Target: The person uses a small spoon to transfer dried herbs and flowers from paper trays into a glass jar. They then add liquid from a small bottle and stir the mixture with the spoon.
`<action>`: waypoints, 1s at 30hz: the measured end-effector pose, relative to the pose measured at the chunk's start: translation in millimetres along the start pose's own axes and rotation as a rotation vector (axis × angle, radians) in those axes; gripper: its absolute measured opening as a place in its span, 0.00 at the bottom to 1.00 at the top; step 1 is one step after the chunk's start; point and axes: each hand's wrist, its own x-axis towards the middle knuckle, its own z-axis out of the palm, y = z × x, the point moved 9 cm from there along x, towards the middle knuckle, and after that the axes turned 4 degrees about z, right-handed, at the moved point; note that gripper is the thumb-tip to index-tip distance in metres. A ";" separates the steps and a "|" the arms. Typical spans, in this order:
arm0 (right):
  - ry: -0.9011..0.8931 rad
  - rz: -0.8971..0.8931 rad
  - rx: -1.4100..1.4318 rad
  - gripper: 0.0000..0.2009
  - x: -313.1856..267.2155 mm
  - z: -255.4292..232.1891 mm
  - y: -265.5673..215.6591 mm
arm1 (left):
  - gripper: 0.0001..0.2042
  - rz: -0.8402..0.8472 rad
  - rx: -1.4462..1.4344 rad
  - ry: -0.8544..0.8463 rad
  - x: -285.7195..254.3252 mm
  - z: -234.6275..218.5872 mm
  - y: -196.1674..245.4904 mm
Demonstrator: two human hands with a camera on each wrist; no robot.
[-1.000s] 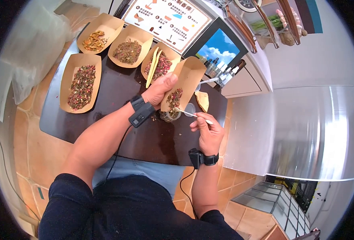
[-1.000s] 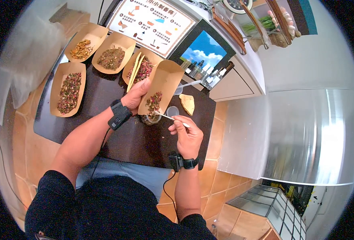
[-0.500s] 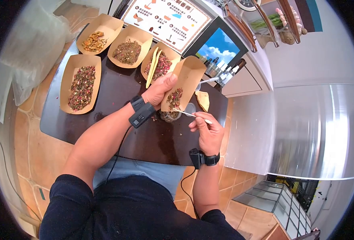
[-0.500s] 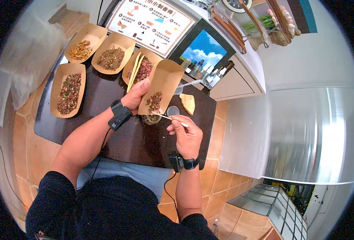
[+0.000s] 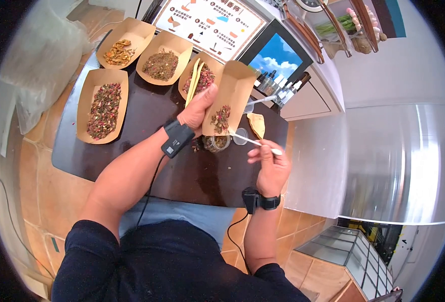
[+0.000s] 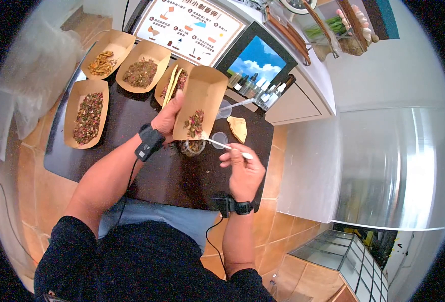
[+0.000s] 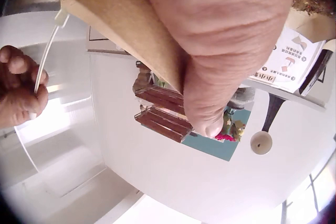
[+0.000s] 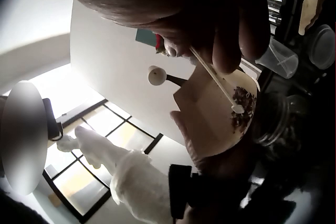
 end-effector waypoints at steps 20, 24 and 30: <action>0.024 0.050 0.012 0.14 28.2 -26.1 2.0 | 0.35 -0.130 -0.519 -0.128 -1.9 25.9 15.8; 0.016 0.063 -0.184 0.13 64.3 -14.7 -11.8 | 0.31 -0.253 -0.348 -0.021 -5.2 18.1 -5.3; -0.079 0.016 -0.413 0.23 113.3 14.2 -28.6 | 0.29 -0.350 -0.425 -0.189 -11.5 33.9 -9.6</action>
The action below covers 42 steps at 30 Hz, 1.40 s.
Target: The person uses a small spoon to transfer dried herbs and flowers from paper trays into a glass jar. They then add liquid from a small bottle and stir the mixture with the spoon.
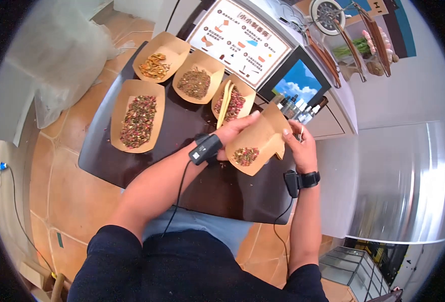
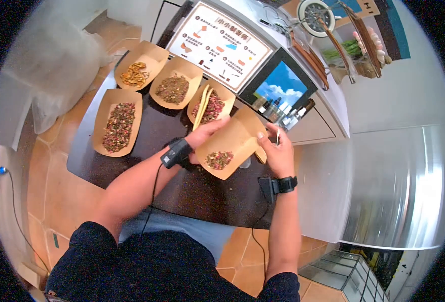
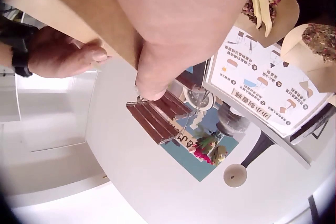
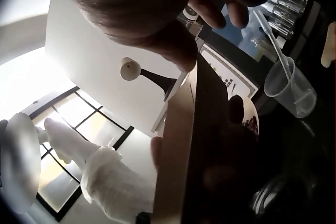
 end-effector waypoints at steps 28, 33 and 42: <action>0.099 0.308 0.396 0.06 34.0 -5.0 27.8 | 0.30 0.610 0.562 0.419 -28.6 -5.4 80.5; 0.137 0.300 0.327 0.08 43.9 4.4 24.6 | 0.18 0.745 0.651 0.425 -41.6 6.9 90.3; 0.156 0.297 0.135 0.08 55.7 14.9 19.3 | 0.06 1.087 1.241 1.085 -83.4 9.6 142.8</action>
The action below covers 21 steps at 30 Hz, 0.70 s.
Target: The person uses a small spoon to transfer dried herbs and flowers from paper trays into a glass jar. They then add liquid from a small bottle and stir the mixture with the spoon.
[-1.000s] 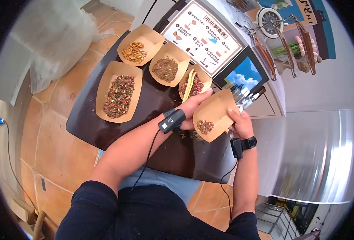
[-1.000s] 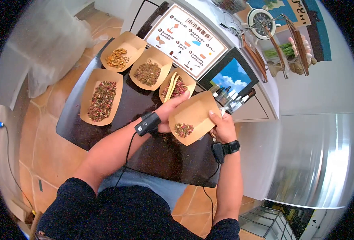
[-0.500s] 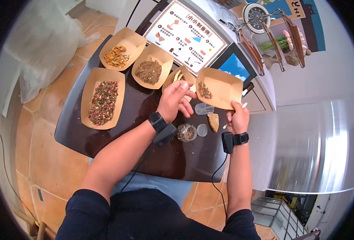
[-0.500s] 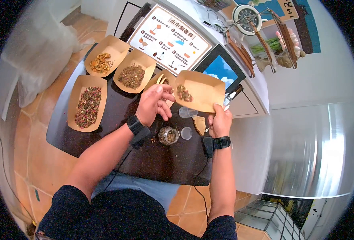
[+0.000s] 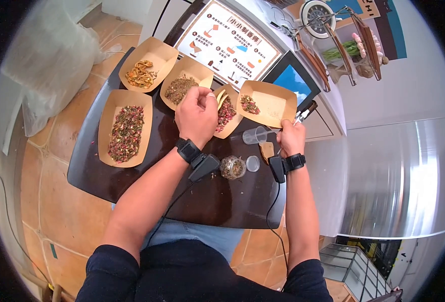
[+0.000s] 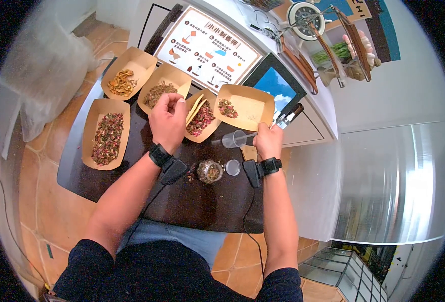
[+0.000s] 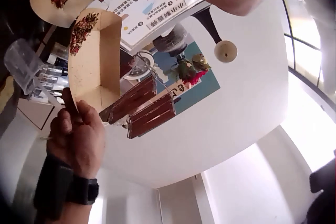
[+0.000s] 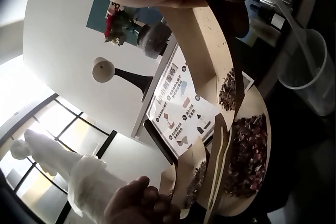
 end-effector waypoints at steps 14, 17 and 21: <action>0.027 -0.145 -0.171 0.12 -1.6 7.0 -6.9 | 0.08 -0.027 0.248 -0.053 -5.2 0.7 -0.6; 0.035 -0.186 -0.210 0.12 0.1 7.2 -7.3 | 0.08 -0.041 0.251 -0.052 -4.8 0.3 -1.9; 0.047 -0.313 -0.352 0.13 6.7 6.7 -6.9 | 0.08 -0.058 0.250 -0.035 -4.5 -2.3 -1.2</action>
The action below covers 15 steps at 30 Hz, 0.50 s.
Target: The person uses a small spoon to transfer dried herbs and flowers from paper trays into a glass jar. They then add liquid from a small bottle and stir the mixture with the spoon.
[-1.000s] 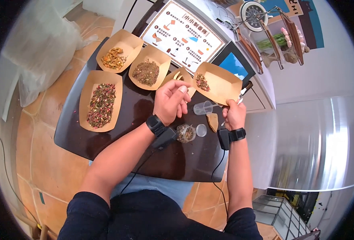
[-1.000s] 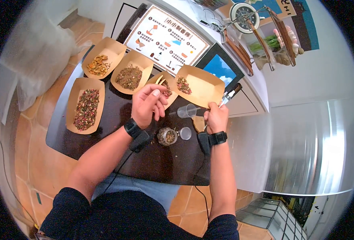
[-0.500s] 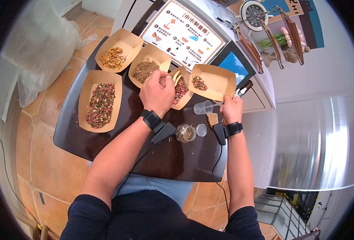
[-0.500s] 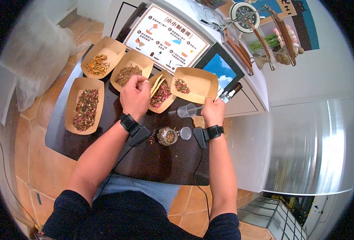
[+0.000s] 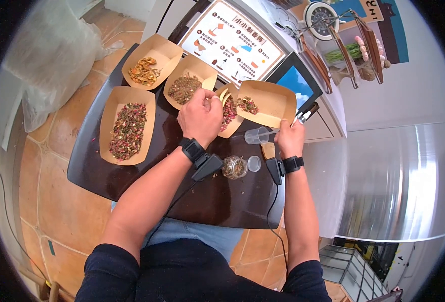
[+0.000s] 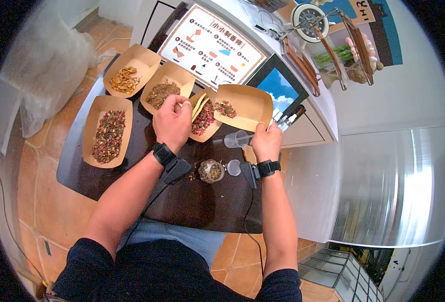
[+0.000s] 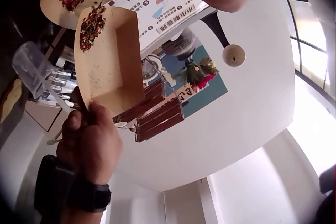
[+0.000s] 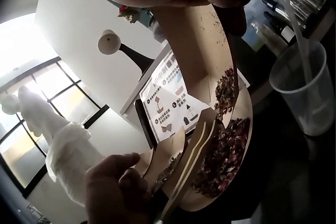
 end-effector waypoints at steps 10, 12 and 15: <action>0.009 -0.005 -0.087 0.14 -6.8 -0.1 -10.7 | 0.08 -0.012 -0.109 0.042 4.1 -3.3 -5.2; 0.005 -0.021 -0.098 0.14 -12.2 1.5 -20.3 | 0.08 -0.022 -0.119 0.031 4.3 -1.9 -7.4; 0.073 -0.192 -0.174 0.14 -26.8 -2.9 -55.7 | 0.08 -0.018 -0.139 0.074 4.4 -3.5 -8.1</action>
